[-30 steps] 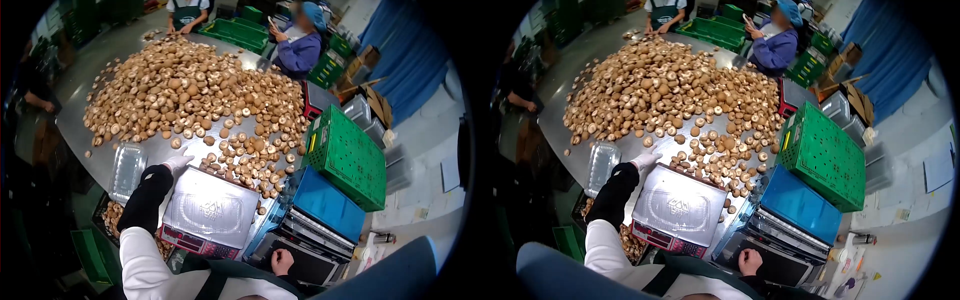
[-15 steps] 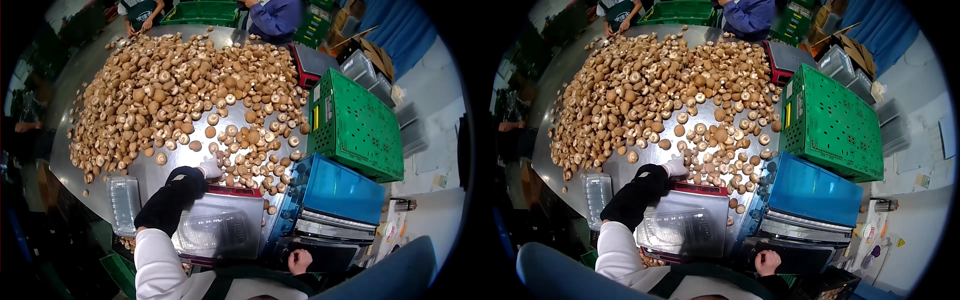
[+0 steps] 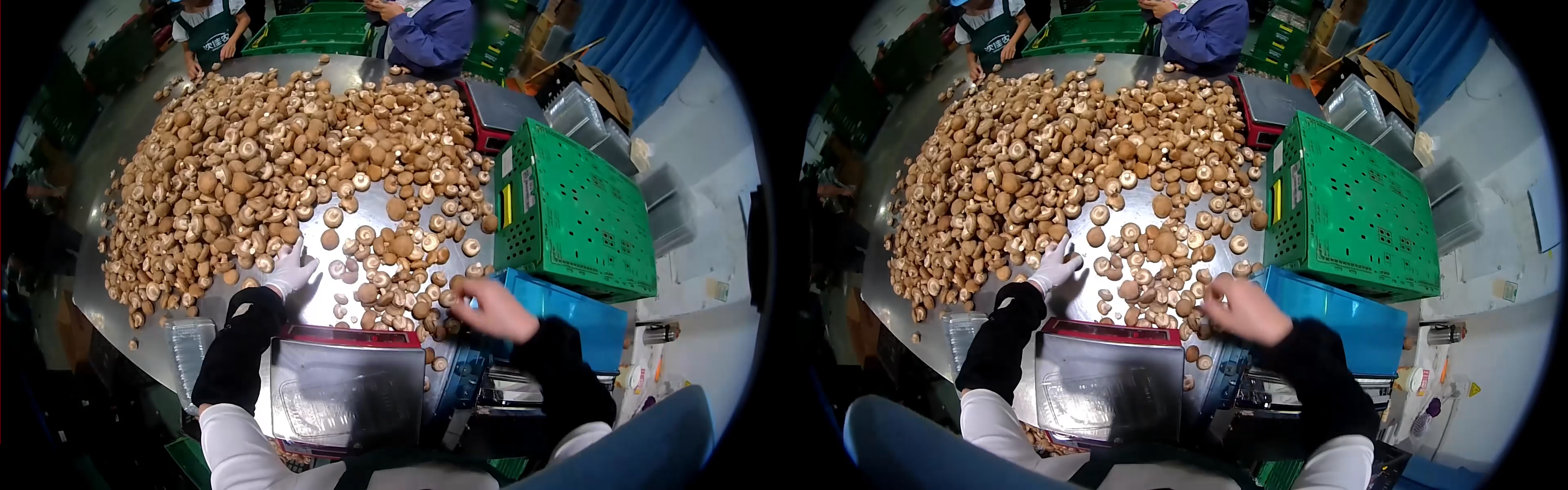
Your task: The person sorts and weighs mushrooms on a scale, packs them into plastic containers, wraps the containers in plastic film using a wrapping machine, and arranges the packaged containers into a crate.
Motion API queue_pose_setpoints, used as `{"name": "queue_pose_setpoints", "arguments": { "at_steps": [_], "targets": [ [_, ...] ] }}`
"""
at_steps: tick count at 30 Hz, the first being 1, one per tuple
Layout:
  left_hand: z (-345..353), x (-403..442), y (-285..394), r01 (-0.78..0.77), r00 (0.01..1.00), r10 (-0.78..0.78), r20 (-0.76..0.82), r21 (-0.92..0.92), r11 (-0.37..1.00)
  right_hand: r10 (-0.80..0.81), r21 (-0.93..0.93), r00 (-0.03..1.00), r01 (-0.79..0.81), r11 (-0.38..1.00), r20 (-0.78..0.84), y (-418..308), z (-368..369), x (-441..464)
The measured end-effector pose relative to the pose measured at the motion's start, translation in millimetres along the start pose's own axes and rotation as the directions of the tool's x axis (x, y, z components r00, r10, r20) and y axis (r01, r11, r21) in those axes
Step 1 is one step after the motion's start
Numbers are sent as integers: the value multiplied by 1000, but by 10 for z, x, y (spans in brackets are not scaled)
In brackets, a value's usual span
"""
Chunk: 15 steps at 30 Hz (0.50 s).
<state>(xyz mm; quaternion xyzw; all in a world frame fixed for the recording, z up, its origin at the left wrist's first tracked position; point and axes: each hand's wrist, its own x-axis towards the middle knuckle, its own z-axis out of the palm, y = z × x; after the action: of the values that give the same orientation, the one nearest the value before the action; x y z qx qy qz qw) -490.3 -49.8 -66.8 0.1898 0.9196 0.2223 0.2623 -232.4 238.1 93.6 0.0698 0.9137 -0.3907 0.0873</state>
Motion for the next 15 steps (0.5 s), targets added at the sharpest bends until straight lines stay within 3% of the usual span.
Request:
{"name": "queue_pose_setpoints", "arguments": {
  "at_steps": [4, 6, 7, 8, 10, 11, 12, 13, 14, 15],
  "targets": [
    [91, 86, 24, 20, 1000, -20, -7, 21, 1000, 309, 69, 949, -305, 950, -62, 885, 137, 1075],
    [128, 148, 121, -2, 994, 8, -110, 61, 998, 401, -13, 898, -410, 912, -183, 1088, 213, 1348],
    [108, 159, 204, -49, 984, 56, -170, 48, 998, 463, 58, 877, -460, 886, -125, 1237, 257, 1476],
    [92, 161, 286, -96, 983, 99, -153, 24, 995, 460, 55, 880, -457, 888, -117, 1386, 341, 1518],
    [117, 228, 439, -173, 979, 181, -94, 86, 981, 586, 31, 747, -609, 793, -314, 1424, 483, 1516],
    [163, 294, 545, -164, 984, 169, -56, 81, 983, 639, -54, 739, -662, 747, -215, 1437, 502, 1514],
    [222, 340, 613, -156, 987, 158, -16, 73, 985, 643, -56, 737, -666, 744, -208, 1438, 531, 1510],
    [246, 330, 733, -201, 974, 224, -40, 308, 930, 607, -93, 771, -630, 771, -190, 1437, 556, 1497],
    [275, 301, 849, -127, 990, 107, 90, 261, 957, 572, -130, 802, -594, 794, -170, 1439, 577, 1463],
    [326, 264, 901, -164, 985, 145, 91, 239, 957, 537, -142, 838, -546, 826, -98, 1381, 554, 1412]
  ]
}}
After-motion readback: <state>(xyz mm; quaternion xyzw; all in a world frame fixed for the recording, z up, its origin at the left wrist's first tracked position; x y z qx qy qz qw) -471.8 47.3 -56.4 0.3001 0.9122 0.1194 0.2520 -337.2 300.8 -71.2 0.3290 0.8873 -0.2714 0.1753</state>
